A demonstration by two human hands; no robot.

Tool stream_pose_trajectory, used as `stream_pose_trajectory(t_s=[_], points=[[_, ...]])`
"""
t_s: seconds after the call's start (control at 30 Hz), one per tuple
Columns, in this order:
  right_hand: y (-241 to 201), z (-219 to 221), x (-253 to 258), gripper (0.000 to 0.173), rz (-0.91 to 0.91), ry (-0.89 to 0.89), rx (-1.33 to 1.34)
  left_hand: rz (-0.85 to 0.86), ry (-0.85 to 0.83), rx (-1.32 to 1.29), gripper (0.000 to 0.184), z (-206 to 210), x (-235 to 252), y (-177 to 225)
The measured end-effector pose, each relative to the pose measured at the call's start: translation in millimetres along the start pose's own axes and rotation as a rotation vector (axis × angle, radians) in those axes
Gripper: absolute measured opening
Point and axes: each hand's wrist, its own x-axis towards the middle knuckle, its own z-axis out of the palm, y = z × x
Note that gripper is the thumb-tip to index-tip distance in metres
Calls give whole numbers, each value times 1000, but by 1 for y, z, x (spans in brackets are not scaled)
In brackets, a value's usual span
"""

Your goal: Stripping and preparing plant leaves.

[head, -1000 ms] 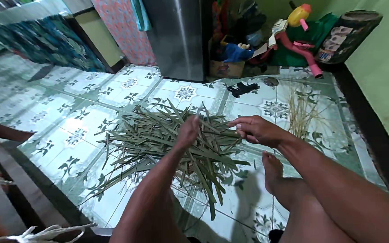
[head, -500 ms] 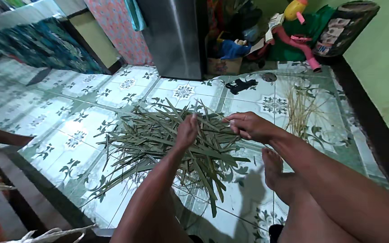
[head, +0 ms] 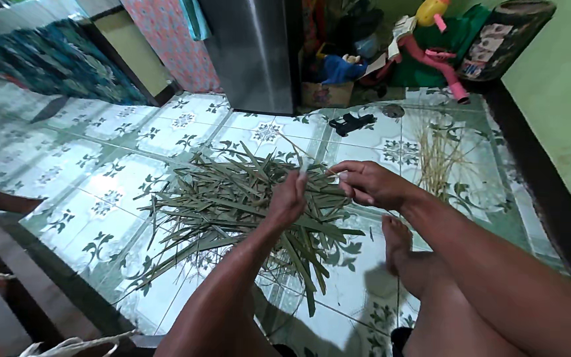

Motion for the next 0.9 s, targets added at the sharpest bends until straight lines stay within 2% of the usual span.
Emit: stream_pose_trajectory(t_s=[0.1,0.17,0.27,0.33,0.43,0.5,0.63,0.7,0.83,0.9], points=[[0,-2,0,30,-17,35,-7,-131,118,-262,48,-6,9,-19],[2,-1,1,28,-10,63,-63,-55,140,-130,47,-6,5,-11],[-1,4,2,30,-1,65,-114,129,-12,94,46,5,-8,12],[-3,7,-1,31,-11,69,-109,104,-65,52,47,6,-7,10],[-2,5,-2,30,-2,85,-117,-28,62,-170,46,-1,2,-10],[0,3,-1,28,13,109,-160,-1,90,-68,44,-6,-2,3],[-1,10,2,24,8,101,-149,201,-138,289,44,6,-15,30],[-1,11,1,26,5,68,-119,193,-144,294,45,1,-8,20],[-3,5,-2,31,28,61,-93,82,15,194,50,-20,9,-13],[-3,7,-2,30,31,55,-94,115,1,211,49,-19,3,-6]])
